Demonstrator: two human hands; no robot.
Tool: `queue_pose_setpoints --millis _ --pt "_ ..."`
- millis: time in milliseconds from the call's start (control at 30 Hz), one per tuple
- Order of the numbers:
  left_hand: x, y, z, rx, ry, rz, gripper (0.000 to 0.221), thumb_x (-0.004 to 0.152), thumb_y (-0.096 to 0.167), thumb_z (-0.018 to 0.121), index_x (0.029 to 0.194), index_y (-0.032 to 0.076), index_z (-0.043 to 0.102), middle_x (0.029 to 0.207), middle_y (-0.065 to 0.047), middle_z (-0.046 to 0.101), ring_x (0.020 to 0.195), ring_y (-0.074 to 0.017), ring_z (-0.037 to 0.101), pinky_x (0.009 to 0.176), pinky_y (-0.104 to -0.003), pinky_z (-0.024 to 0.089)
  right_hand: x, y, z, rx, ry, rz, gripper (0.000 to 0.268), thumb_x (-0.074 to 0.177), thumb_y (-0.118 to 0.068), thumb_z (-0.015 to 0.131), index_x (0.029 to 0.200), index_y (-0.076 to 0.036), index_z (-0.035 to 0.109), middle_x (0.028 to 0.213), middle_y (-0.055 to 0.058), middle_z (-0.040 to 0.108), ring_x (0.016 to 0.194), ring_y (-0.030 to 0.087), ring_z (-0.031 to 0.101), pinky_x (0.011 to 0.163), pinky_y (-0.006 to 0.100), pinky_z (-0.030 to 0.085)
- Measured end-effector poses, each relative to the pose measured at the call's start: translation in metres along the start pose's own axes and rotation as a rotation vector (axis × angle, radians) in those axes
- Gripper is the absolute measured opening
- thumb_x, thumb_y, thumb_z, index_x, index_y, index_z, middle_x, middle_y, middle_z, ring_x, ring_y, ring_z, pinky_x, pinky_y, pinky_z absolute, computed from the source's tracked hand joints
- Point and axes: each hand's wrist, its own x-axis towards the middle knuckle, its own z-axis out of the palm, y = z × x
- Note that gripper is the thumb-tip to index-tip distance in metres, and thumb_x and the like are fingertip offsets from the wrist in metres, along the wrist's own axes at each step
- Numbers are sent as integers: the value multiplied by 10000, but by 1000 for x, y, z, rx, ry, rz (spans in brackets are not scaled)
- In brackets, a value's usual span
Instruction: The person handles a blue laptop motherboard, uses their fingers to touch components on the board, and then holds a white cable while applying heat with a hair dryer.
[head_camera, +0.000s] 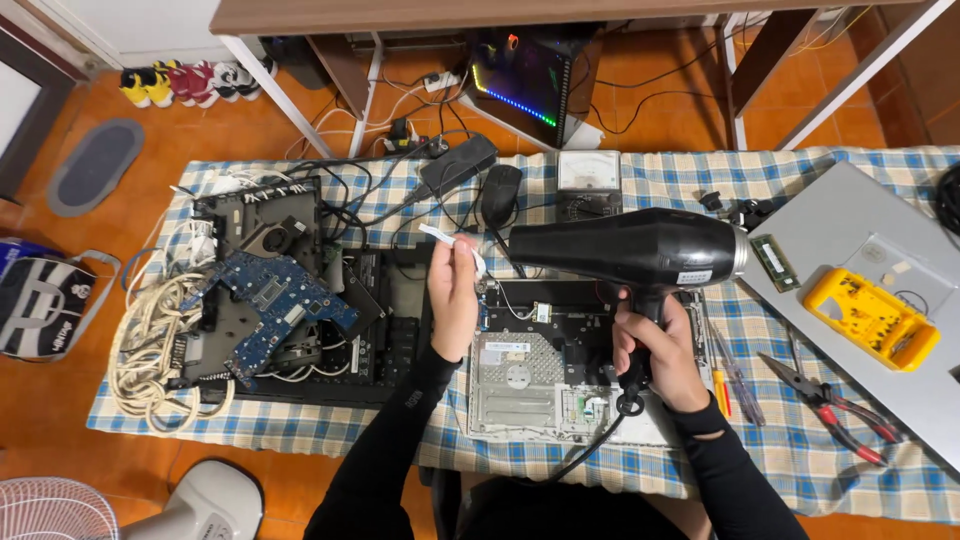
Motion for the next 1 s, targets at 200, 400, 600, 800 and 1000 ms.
queue_pose_setpoints --millis 200,400,600,800,1000 --pt "0 -3 -1 -147 -138 43 255 1197 240 418 1022 74 500 928 24 483 820 -69 426 780 -243 382 -2 0 -1 -28 10 -1 236 919 -46 560 1147 9 540 620 64 505 452 183 554 455 310 479" --pt "1 4 3 52 -141 77 222 1146 185 474 1114 5 599 985 -30 654 919 -84 590 866 -242 462 -1 2 -4 -31 -6 -10 238 933 -54 554 1162 13 547 624 64 512 459 186 567 465 309 487" --pt "2 1 2 45 -122 47 357 1138 183 471 1397 -41 571 963 -6 620 894 -71 564 877 -228 469 -3 2 0 -29 2 -26 250 938 -52 553 1182 3 552 630 60 513 467 179 557 469 305 485" --pt "1 10 4 95 -119 32 451 1162 223 441 1557 10 490 886 51 436 841 -58 419 813 -208 394 -4 0 3 -46 44 -27 243 923 -56 554 1159 4 552 637 63 504 462 186 550 454 312 479" --pt "-2 16 2 31 -103 -27 424 1118 220 501 1511 65 531 1183 92 590 1001 -5 498 899 -170 410 -6 -1 9 -42 32 -49 218 954 -94 560 1154 -7 549 650 58 487 489 184 545 473 315 488"
